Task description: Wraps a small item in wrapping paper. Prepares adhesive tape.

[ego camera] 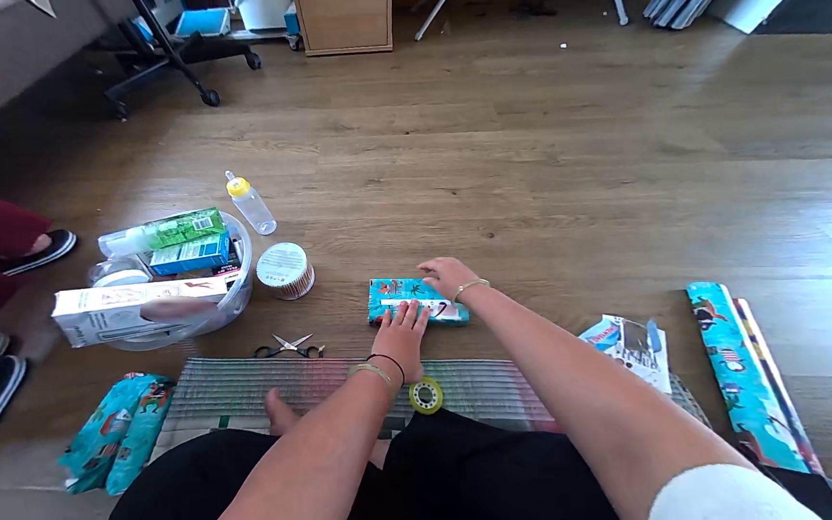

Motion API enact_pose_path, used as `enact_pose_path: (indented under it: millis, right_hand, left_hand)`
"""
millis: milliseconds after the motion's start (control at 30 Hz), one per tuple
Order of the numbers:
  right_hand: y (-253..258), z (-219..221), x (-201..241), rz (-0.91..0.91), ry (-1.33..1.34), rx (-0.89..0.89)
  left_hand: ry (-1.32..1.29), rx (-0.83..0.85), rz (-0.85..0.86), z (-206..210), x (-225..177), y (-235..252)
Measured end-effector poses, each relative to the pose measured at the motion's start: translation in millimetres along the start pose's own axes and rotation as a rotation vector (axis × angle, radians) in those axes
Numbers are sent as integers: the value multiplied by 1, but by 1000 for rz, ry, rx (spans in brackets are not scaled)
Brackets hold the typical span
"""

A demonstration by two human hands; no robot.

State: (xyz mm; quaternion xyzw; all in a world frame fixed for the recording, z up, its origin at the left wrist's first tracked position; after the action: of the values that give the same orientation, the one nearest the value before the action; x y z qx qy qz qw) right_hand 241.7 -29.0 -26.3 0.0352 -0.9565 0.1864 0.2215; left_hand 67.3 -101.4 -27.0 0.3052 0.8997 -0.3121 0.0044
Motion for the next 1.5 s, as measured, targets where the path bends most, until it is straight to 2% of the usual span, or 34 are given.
enact_pose_path:
  millis: [100,200,433,667,833,1067,1233,1367,1500]
  right_hand:
    - [23,8,9,17,-50,110]
    - [22,5,12,6,-3,124]
    - [-19,10,24,-38,-41,56]
    - [-44,34,27,-93,-109,-113]
    - [-56,47,26,-67,-118,-198]
    - [-65,51,26,-50,-120,-161]
    - [-71,49,23,-51,-133,-61]
    - [-70,51,25,-38,-135,-65]
    - [-69,55,25,-44,-165,-92]
  left_hand:
    - [-10,10,-7,1,-1,-2]
    - [-12,3,2,3,-1,-3]
    - [14,10,7,3,0,-4]
    - [31,0,18,4,1,-7]
    - [8,17,35,1,4,-7]
    - [-4,-49,60,5,9,-6]
    - [75,5,36,1,7,-10]
    - [9,-156,149,-10,30,-13]
    - [-109,-513,29,-24,56,-25]
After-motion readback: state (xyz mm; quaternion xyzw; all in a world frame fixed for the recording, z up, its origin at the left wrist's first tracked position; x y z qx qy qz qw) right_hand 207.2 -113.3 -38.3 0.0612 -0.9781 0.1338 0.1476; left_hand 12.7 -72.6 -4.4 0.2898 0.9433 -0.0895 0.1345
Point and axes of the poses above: each hand's wrist, its own y-axis towards the middle knuckle, its own z-axis out of the palm, x = y × z, the point moved 1 cm from there along y, towards the middle knuckle, and after that the axes turned 1 degree about x, right-handed, at the moved point
